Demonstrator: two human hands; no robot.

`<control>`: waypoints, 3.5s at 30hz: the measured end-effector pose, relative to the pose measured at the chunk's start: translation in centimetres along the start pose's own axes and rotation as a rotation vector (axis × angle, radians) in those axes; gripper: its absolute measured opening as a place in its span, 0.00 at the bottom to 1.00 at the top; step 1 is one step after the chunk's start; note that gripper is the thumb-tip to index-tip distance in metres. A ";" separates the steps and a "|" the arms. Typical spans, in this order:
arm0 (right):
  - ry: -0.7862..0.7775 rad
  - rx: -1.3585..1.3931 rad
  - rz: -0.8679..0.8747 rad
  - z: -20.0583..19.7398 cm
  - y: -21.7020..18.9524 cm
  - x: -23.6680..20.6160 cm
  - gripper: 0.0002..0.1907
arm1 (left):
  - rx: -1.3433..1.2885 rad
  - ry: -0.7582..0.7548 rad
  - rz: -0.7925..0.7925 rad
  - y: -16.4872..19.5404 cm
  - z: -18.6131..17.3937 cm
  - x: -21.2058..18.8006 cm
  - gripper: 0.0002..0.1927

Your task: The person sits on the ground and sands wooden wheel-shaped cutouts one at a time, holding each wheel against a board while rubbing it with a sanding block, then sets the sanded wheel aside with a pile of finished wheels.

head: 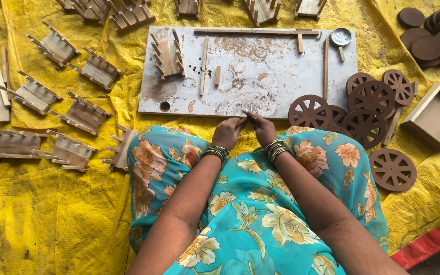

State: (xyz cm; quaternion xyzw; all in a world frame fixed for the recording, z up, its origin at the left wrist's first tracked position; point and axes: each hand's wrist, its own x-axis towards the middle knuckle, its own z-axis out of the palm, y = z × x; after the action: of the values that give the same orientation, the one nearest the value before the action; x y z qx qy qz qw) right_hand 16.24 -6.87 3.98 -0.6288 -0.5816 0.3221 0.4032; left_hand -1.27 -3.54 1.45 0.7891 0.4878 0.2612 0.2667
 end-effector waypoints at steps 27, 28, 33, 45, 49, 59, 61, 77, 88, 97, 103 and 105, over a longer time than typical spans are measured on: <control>0.076 -0.690 -0.439 0.0 0.1 -0.3 0.38 | -0.101 -0.073 -0.085 -0.7 0.4 0.2 0.17; 0.052 -0.681 -0.433 0.0 0.1 -0.3 0.38 | -0.118 -0.070 -0.089 -0.6 0.4 0.2 0.17; 0.038 -0.524 -0.043 0.1 0.2 -0.3 0.39 | -0.061 -0.114 -0.067 -0.5 0.5 -0.2 0.16; -0.002 -0.668 -0.305 0.5 0.3 0.0 0.34 | -0.094 -0.079 -0.085 -0.3 0.3 0.0 0.17; 0.050 -0.678 -0.358 0.4 0.4 0.1 0.37 | -0.068 -0.076 -0.091 -0.5 0.6 0.3 0.19; 0.034 -0.286 0.162 -0.2 0.3 0.1 0.34 | -0.008 -0.059 -0.059 0.4 -1.1 -0.6 0.13; -0.014 -0.298 0.145 -0.3 0.1 0.1 0.37 | 0.089 -0.159 -0.112 1.0 -1.8 -0.9 0.13; -0.007 0.526 0.304 -1.0 -0.5 -0.1 0.25 | -0.337 -0.048 -0.126 0.0 -0.3 -0.4 0.17; 0.108 -0.759 -0.533 -0.5 -0.3 -0.2 0.40 | -0.200 -0.123 -0.275 0.0 0.2 0.4 0.14; -0.076 -0.531 0.344 0.5 0.1 -0.6 0.36 | -0.237 -0.067 -0.173 -0.4 -0.3 -0.2 0.17; 0.014 -0.672 -0.366 0.9 0.0 -0.7 0.43 | -0.268 -0.052 -0.200 -0.3 -0.2 -0.2 0.14; 0.019 -0.703 -0.426 0.9 0.0 -0.6 0.43 | -0.278 -0.052 -0.192 -0.3 -0.1 -0.1 0.15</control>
State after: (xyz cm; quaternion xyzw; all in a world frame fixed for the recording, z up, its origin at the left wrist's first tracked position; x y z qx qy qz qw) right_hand 15.36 -7.35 3.46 -0.5968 -0.7696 0.0072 0.2269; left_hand -1.54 -3.45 1.26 0.7008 0.5131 0.2789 0.4097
